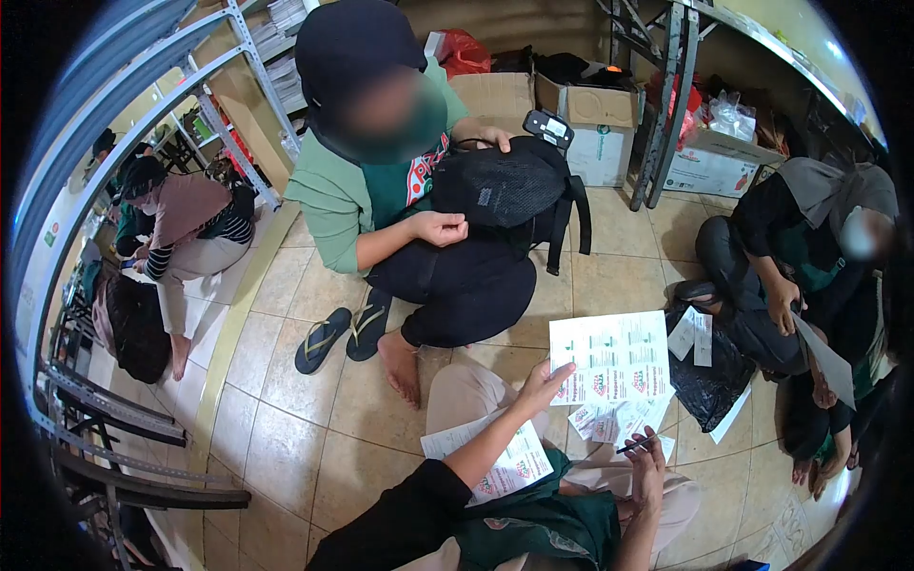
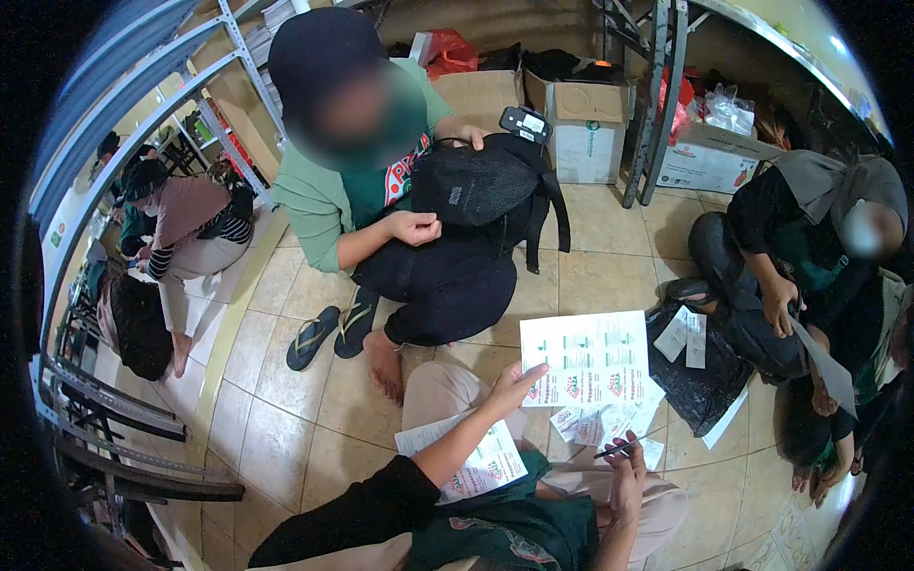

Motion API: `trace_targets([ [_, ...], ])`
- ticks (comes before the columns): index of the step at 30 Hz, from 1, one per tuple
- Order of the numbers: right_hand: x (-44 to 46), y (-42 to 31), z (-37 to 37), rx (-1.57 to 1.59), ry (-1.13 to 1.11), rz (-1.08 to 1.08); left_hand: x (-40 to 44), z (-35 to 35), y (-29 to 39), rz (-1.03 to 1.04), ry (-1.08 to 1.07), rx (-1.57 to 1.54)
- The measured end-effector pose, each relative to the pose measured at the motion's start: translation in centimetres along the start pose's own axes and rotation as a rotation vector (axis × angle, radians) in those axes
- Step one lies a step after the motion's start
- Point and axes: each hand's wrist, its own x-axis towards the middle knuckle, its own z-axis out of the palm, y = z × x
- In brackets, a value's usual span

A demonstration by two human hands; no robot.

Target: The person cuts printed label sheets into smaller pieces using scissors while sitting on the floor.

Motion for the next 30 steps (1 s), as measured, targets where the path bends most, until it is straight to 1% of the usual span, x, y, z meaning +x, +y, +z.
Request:
trace_targets([
  [2,-0.6,0.2,0.6,-0.077,-0.039,-0.042,0.1,-0.1,-0.3,0.018,0.039,-0.013],
  [4,-1.3,-0.7,1.2,-0.041,-0.12,-0.029,-0.2,0.3,0.3,0.033,0.082,-0.036],
  [5,-2.0,-1.8,2.1,-0.051,-0.125,0.039,0.1,-0.4,-0.3,-0.016,0.06,-0.025],
  [6,-2.5,-2.7,2.8,-0.056,-0.124,0.112,-0.1,-0.2,0.2,0.051,0.033,-0.104],
  [7,-2.8,-2.9,3.0,-0.041,-0.212,0.097,-0.5,0.1,1.2,0.033,0.061,-0.067],
  [8,-3.0,-2.8,2.8,-0.025,-0.302,0.083,-0.6,0.2,1.4,0.093,0.09,-0.039],
  [9,-3.2,-2.4,2.3,0.015,-0.366,0.136,-1.0,0.5,2.1,0.071,0.071,-0.079],
  [10,-3.0,-1.7,1.9,-0.052,-0.448,0.077,-1.2,0.5,2.1,0.108,0.095,-0.022],
  [12,-3.4,-1.9,2.1,-0.103,-0.52,0.006,-1.8,0.8,3.3,0.137,0.041,-0.01],
  [13,-3.5,-2.3,2.4,-0.09,-0.561,0.032,-1.9,0.8,3.7,0.137,0.034,0.029],
  [16,-3.8,-3.5,3.1,-0.077,-0.573,0.075,-2.4,1.1,4.3,0.132,0.019,0.102],
  [17,-3.7,-3.4,3.2,-0.07,-0.585,0.053,-2.6,1.1,4.6,0.132,0.012,0.133],
  [20,-3.4,-3.3,3.4,0.018,-0.538,0.087,-2.9,1.4,5.2,0.14,-0.01,0.199],
  [23,-2.9,-3.5,3.1,0.044,-0.566,0.063,-3.4,1.6,6.0,0.098,-0.007,0.254],
  [30,-2.9,-4.0,3.2,0.061,-0.612,0.05,-3.5,1.6,6.3,0.104,0.02,0.279],
])
